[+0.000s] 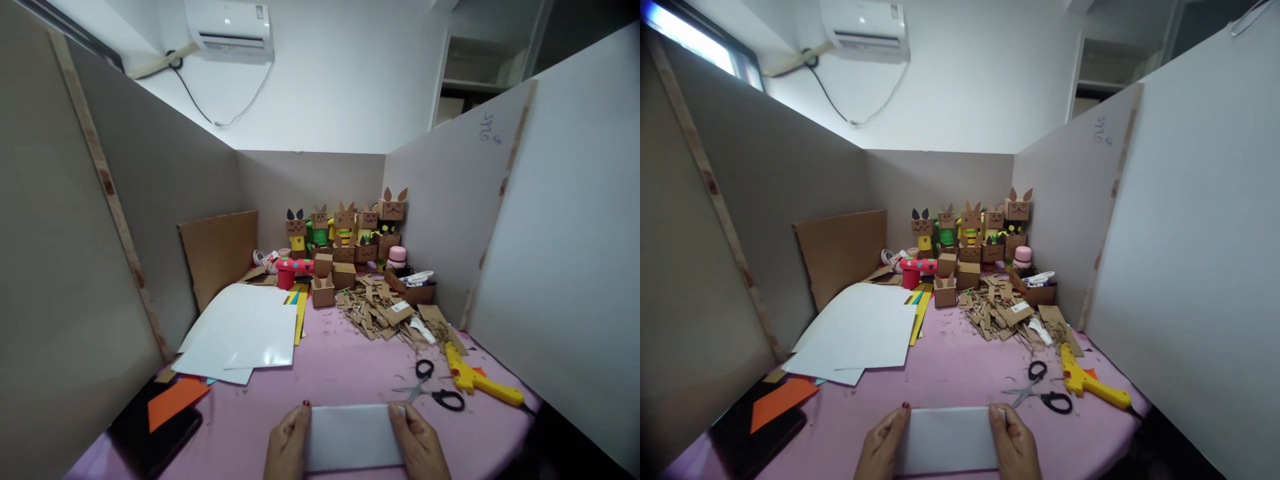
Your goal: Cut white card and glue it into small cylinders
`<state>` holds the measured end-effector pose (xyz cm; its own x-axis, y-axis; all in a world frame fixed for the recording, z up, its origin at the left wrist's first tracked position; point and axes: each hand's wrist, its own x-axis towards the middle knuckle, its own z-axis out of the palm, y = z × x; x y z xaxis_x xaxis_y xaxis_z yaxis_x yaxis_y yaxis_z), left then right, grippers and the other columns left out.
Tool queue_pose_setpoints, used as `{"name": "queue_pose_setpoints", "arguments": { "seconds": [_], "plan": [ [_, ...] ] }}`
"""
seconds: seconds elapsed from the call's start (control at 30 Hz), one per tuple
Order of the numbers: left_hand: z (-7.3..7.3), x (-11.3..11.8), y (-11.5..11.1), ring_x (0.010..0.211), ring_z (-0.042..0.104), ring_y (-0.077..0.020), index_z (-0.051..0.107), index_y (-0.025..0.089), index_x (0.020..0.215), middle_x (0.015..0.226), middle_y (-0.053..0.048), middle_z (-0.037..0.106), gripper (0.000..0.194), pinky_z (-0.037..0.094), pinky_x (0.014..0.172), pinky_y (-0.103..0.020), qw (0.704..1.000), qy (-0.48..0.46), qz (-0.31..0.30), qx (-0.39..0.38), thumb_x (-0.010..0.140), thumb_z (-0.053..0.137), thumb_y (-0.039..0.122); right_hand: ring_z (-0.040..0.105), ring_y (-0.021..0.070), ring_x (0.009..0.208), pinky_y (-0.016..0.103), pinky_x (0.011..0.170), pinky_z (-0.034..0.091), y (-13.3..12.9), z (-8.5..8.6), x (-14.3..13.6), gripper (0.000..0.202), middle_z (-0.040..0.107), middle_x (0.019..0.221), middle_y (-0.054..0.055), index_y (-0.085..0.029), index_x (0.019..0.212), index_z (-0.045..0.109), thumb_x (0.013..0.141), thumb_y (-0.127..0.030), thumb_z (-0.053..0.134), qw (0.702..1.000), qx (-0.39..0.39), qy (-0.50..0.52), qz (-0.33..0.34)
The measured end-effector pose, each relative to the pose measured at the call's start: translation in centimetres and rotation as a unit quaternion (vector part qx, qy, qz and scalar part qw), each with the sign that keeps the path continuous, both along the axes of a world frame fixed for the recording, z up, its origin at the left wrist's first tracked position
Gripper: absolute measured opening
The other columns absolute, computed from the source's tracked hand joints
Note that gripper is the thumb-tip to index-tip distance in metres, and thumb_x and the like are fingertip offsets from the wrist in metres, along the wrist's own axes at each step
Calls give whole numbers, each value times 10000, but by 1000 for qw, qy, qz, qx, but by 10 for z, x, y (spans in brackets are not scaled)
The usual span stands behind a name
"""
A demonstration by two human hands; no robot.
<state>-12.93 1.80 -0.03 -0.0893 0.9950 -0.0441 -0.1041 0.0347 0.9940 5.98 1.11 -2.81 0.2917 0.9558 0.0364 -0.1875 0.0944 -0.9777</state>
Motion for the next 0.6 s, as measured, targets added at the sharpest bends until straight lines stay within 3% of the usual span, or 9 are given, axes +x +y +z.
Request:
{"name": "queue_pose_setpoints", "arguments": {
  "seconds": [0.33,0.5,0.6],
  "plan": [
    [1,4,1,556,362,-139,460,193,549,533,49,383,527,308,512,-221,999,14,33,-8,620,572,703,334,102,473,202,429,270,2,-4,1,490,361,488,-72,-189,602,488,693,-668,537,1000,-1,-15,-7],
    [-2,4,8,547,438,-146,550,173,608,577,17,542,481,324,495,-218,999,-6,22,-25,540,677,632,348,100,462,202,426,274,4,-8,3,464,390,481,-72,-184,620,503,683,-637,580,1000,-8,14,-14],
    [-6,3,10,509,432,-133,591,151,620,544,15,542,470,310,465,-212,999,-7,-7,-49,541,690,604,376,103,455,197,417,290,3,-6,2,451,423,466,-67,-182,604,511,666,-617,611,999,-2,36,-13]
  ]
}}
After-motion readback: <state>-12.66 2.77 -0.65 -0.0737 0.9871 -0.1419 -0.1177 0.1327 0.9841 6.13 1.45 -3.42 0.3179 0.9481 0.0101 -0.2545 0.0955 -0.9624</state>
